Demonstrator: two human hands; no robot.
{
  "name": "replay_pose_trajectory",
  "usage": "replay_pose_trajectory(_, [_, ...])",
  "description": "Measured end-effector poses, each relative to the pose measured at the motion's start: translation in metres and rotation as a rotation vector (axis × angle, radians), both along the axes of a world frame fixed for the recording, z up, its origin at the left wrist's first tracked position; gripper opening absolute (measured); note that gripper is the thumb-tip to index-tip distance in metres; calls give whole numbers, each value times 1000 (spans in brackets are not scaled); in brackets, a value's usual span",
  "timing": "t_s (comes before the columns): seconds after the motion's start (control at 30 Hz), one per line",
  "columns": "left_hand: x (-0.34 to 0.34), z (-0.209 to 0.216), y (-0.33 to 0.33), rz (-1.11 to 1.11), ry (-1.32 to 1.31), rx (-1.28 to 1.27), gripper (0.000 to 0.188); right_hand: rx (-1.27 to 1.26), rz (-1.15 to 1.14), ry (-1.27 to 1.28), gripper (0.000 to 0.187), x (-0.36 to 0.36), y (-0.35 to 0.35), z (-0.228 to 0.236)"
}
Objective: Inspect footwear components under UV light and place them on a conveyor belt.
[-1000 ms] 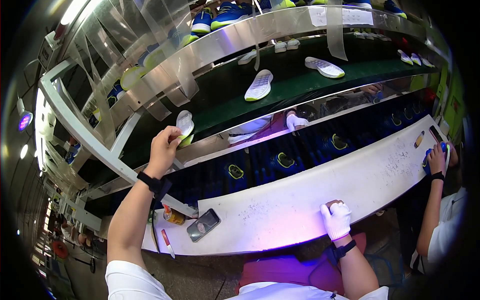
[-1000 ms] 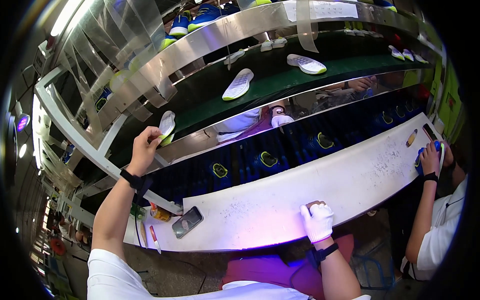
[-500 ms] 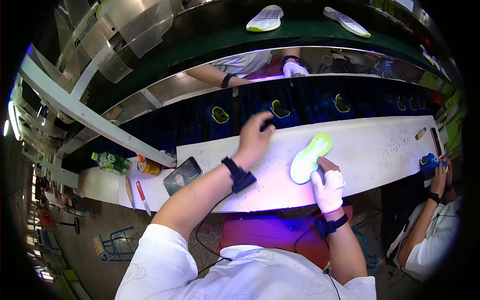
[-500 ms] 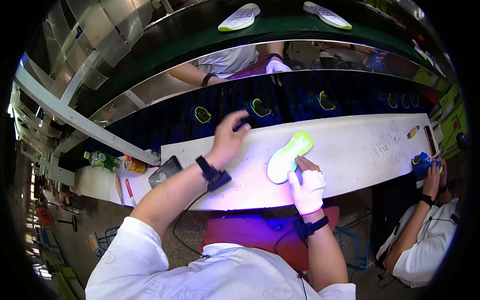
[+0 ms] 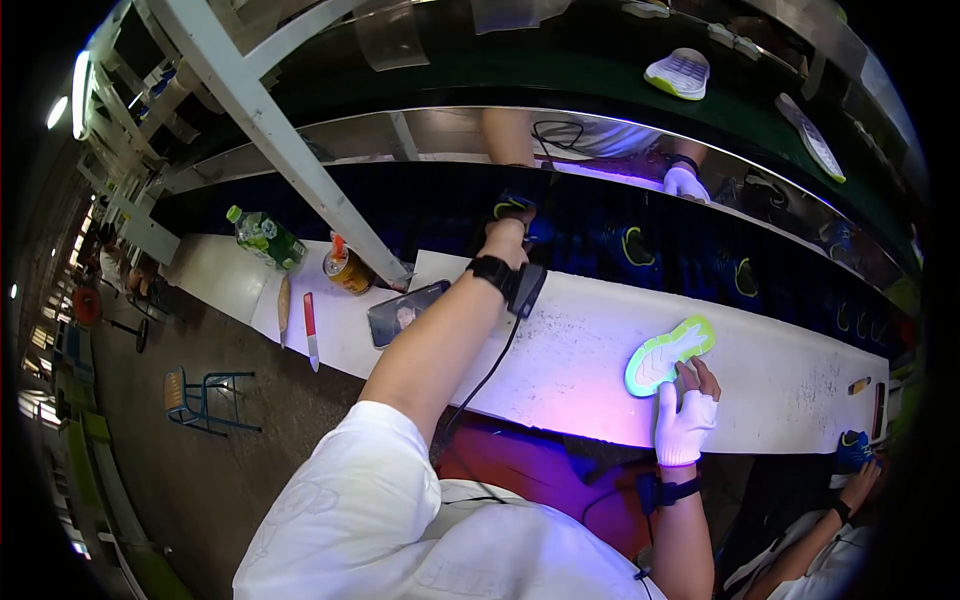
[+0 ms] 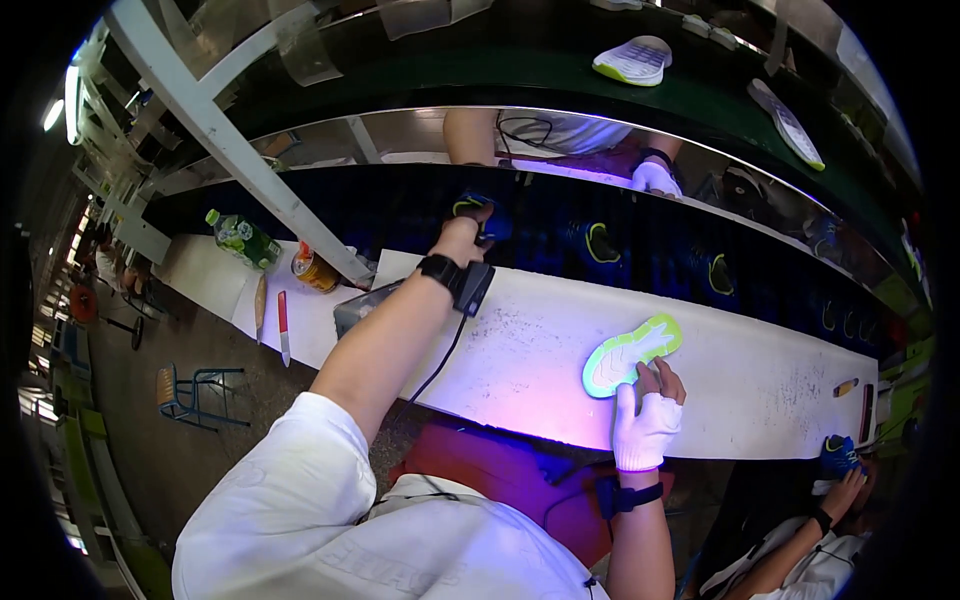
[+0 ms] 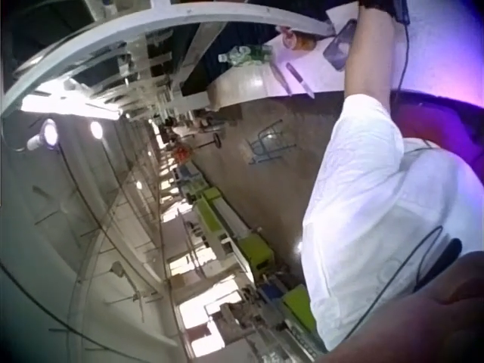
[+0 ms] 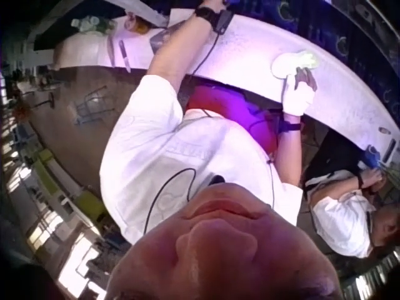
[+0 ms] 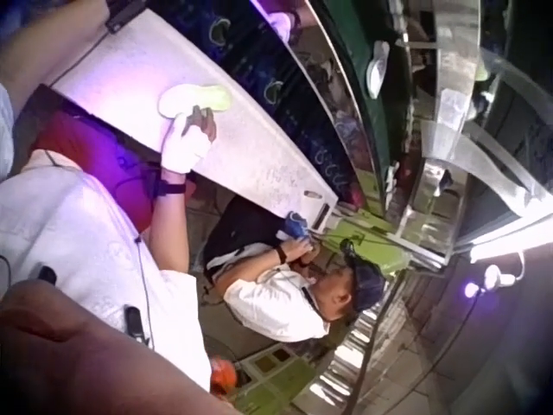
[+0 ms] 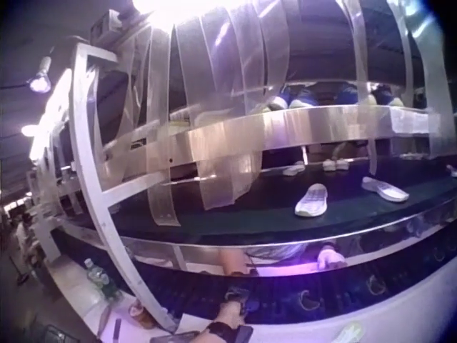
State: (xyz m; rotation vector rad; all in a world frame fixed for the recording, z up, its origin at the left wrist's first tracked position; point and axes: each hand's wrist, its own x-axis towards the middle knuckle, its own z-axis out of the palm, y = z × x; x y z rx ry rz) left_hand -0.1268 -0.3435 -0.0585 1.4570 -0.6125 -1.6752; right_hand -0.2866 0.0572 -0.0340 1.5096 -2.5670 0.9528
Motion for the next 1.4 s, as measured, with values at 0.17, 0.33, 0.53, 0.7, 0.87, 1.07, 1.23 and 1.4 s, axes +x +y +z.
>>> replay_pose_trajectory(0.17, [69,74,170,-481,364,-74,56,-21,185,176,43,7,-25,23])
replay_pose_trajectory(0.33, [100,56,208,-808,242,-5,57,307,572,335,40,-10,-72,40])
replay_pose_trajectory(0.53, [113,60,215,-827,-732,-848,47,179,488,500,23,-20,-17,80])
replay_pose_trajectory(0.7, [55,83,212,-1069,-936,-1316,48,-310,125,-556,28,13,32,97])
replay_pose_trajectory(0.87, [30,76,211,-1258,-1075,-1120,48,-488,69,-766,32,49,59,66])
replay_pose_trajectory(1.07, [51,87,269,-864,-122,-1178,44,-886,-15,-1089,37,46,61,34])
replay_pose_trajectory(1.23, [63,63,303,-809,25,-1152,43,-705,261,-1211,35,48,70,55])
replay_pose_trajectory(1.4, [71,69,304,-716,188,-1265,37,-600,387,-1416,27,72,50,78])
